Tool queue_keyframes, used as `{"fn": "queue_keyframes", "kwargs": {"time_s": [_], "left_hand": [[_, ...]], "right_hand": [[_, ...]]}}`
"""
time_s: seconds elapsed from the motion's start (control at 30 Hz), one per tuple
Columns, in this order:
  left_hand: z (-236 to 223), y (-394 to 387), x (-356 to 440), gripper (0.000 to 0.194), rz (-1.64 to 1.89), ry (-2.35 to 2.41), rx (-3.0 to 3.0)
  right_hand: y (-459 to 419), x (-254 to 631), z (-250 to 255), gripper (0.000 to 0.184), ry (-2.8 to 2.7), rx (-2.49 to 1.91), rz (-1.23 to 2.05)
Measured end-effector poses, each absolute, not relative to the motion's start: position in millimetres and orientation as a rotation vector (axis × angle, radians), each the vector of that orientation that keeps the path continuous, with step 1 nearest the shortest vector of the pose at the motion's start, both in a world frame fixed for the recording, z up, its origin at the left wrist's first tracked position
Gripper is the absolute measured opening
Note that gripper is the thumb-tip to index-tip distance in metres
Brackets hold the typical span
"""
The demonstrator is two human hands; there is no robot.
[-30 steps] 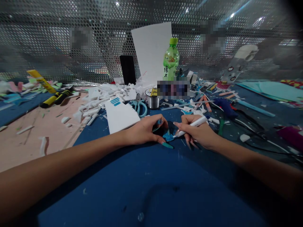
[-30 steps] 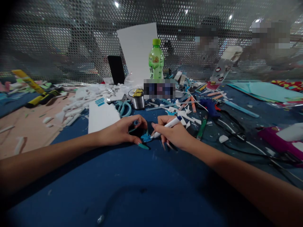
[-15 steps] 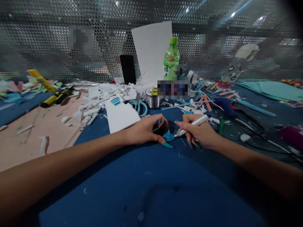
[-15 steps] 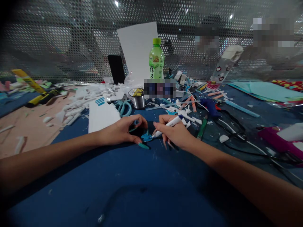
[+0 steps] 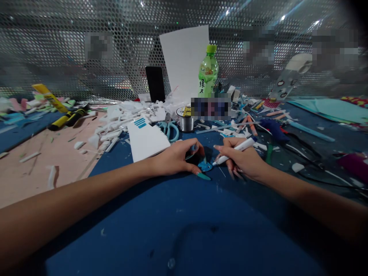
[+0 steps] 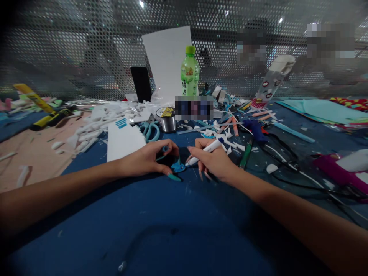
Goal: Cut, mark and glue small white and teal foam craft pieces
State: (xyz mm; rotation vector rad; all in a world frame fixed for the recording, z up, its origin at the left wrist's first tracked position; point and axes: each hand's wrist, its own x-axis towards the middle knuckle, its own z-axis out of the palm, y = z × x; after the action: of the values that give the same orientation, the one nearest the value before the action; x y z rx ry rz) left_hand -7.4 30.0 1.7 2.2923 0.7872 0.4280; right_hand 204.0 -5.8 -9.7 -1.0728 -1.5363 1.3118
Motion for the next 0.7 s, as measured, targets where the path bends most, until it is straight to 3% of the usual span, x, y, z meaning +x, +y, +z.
{"fn": "queue_keyframes", "kwargs": {"time_s": [0.7], "left_hand": [[2.1,29.7,-7.5,0.037,0.44,0.786,2.278]], "right_hand": [[-5.9,204.0,-10.2,0.037,-1.512,-1.099,1.303]]}}
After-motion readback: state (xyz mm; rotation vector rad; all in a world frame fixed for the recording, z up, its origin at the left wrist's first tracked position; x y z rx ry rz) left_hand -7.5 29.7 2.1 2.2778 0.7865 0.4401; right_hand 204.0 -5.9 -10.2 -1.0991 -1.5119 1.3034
